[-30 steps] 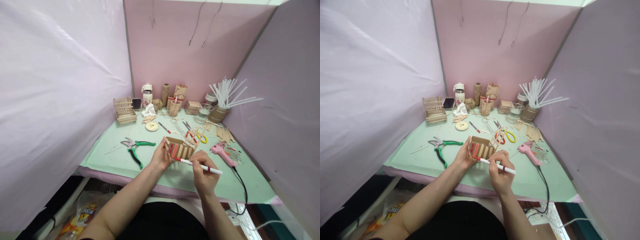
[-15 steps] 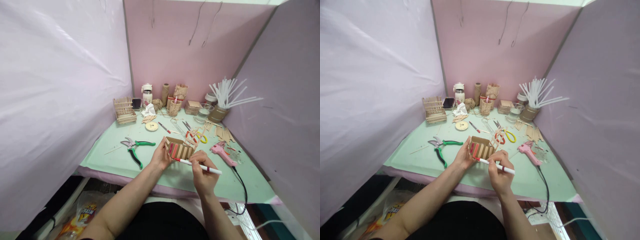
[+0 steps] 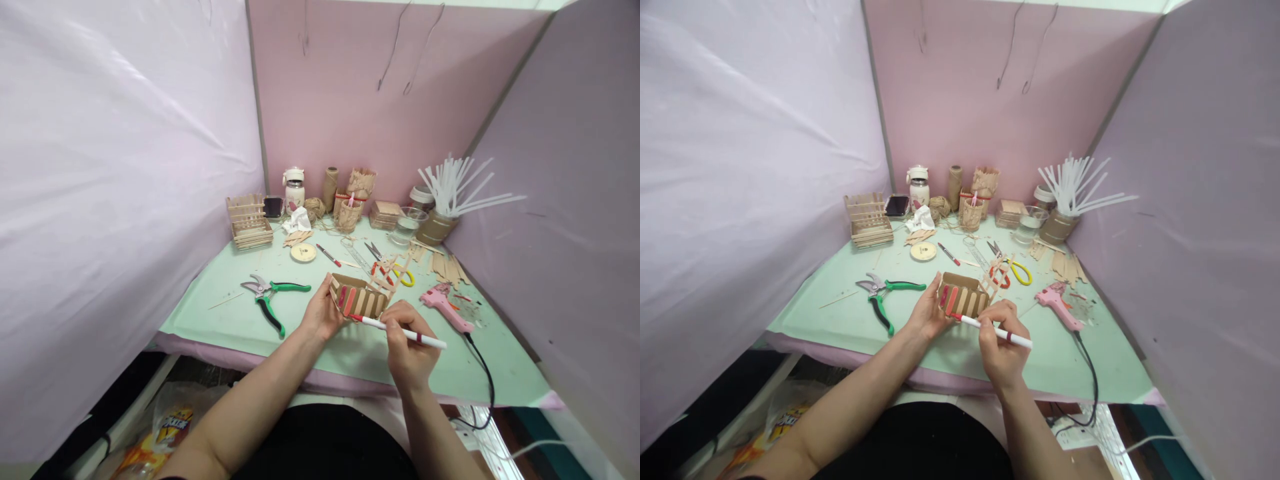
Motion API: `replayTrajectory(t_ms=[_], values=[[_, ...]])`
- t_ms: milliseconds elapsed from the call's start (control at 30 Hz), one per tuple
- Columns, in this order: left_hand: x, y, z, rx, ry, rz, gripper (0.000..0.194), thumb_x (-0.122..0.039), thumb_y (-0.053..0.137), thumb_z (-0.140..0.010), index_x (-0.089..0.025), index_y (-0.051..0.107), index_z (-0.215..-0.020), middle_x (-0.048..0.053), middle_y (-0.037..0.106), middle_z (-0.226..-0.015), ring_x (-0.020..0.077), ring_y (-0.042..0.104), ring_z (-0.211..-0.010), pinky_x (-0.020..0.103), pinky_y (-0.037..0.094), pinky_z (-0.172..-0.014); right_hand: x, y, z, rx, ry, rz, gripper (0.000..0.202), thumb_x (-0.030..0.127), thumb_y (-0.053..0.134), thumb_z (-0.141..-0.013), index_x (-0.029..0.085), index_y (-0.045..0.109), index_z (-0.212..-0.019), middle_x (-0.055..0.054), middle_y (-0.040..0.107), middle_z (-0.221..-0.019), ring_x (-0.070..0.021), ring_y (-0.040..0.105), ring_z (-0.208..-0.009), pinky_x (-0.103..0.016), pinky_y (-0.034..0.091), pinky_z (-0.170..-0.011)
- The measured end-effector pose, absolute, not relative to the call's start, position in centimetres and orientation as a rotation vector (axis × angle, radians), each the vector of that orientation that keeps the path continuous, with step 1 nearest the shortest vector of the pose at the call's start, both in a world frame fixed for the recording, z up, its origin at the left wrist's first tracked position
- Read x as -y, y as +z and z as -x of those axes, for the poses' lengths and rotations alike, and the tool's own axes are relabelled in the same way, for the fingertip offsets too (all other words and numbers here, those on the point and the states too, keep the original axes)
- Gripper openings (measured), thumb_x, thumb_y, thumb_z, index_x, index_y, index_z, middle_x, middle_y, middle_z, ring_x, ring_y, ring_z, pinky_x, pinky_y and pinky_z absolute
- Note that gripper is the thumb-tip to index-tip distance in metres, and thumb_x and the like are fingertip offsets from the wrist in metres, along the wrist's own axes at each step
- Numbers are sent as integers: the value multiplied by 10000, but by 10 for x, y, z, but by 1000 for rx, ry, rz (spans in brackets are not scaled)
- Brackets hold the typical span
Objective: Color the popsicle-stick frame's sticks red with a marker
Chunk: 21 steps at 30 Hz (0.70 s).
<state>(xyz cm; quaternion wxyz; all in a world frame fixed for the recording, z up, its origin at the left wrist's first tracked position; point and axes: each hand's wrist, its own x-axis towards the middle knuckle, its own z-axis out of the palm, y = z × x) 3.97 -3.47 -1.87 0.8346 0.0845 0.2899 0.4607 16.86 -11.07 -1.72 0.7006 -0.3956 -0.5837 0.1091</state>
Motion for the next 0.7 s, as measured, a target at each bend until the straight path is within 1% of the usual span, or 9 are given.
replayTrajectory(t_ms=[100, 267, 500, 700], values=[[35, -17, -39, -617, 979, -177, 420, -487, 605, -945, -125, 703, -1132, 113, 787, -929, 248, 761, -875, 381, 586, -890, 110, -17, -168, 1299, 244, 872, 196, 164, 589, -889, 219, 590, -701, 23, 589, -643, -159, 549, -636, -334, 420, -643], [36, -14, -40, -605, 980, -171, 415, -468, 591, -959, -118, 691, -1157, 101, 788, -899, 231, 763, -843, 369, 590, -892, 110, -14, -168, 1337, 219, 872, 206, 156, 585, -889, 216, 578, -692, 32, 600, -639, -144, 543, -607, -345, 415, -668], [35, -17, -41, -586, 971, -176, 478, -514, 600, -941, -120, 672, -1203, 125, 790, -963, 265, 763, -925, 403, 587, -914, 109, -13, -167, 1354, 200, 877, 211, 153, 584, -886, 216, 573, -684, 37, 602, -635, -139, 543, -603, -344, 411, -673], [35, -17, -39, -594, 951, -170, 435, -486, 575, -961, -127, 683, -1182, 117, 788, -952, 261, 760, -898, 398, 589, -880, 109, -14, -168, 1315, 205, 883, 195, 155, 589, -885, 216, 584, -699, 32, 604, -648, -144, 544, -618, -332, 417, -651]])
